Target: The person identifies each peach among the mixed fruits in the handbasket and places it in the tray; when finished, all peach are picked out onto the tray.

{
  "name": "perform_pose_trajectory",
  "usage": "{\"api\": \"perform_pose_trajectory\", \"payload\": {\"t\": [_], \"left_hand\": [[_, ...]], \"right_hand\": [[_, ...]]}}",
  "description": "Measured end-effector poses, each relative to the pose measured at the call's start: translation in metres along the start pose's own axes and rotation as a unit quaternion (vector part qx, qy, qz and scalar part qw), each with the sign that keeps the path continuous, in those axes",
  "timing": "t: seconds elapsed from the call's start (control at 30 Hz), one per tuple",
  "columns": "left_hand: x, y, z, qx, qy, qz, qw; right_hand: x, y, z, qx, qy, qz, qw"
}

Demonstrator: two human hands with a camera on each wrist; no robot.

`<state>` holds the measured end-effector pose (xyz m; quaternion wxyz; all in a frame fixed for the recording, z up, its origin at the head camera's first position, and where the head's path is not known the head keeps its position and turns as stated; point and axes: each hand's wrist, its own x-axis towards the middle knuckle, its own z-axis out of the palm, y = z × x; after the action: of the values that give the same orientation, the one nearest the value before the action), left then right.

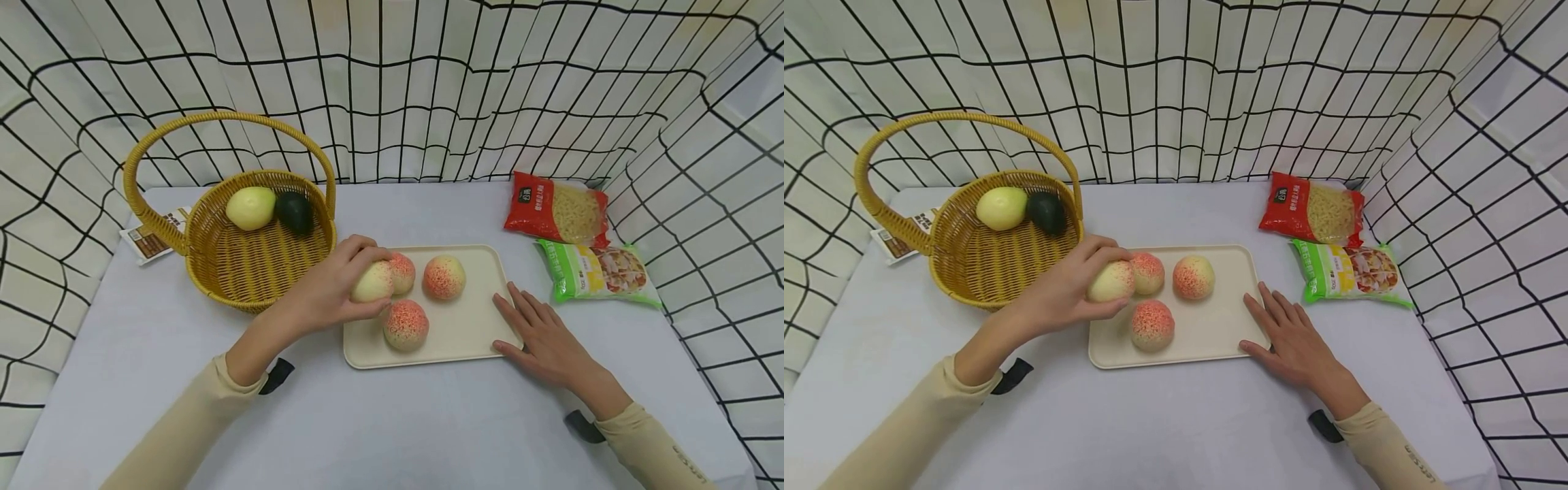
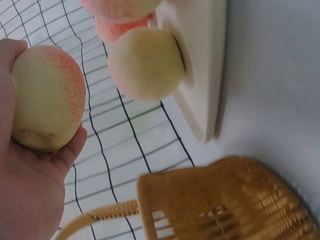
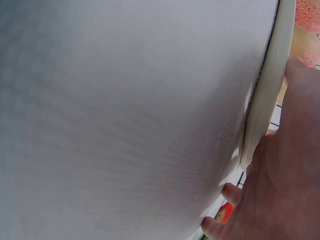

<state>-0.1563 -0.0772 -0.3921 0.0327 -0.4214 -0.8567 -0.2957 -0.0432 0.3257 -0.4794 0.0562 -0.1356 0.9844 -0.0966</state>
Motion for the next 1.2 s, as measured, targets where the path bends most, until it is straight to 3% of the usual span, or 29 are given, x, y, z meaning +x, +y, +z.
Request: {"api": "perform_pose_trajectory", "payload": {"t": [0.37, 0.8, 1.2], "left_hand": [[0.016, 0.016, 0.023, -0.012, -0.023, 0.031, 0.9992], [0.042, 0.04, 0.047, -0.016, -0.016, 0.104, 0.9943], [0.052, 0.051, 0.07, -0.002, -0.06, 0.105, 0.9926]], "right_hand": [[0.0, 0.001, 0.0, -0.002, -0.003, 0.0, 1.0], [0.0, 0.0, 0.0, -0.005, -0.004, 0.0, 1.0], [0.0, 0.001, -0.001, -0.004, -0.001, 0.0, 1.0]]}}
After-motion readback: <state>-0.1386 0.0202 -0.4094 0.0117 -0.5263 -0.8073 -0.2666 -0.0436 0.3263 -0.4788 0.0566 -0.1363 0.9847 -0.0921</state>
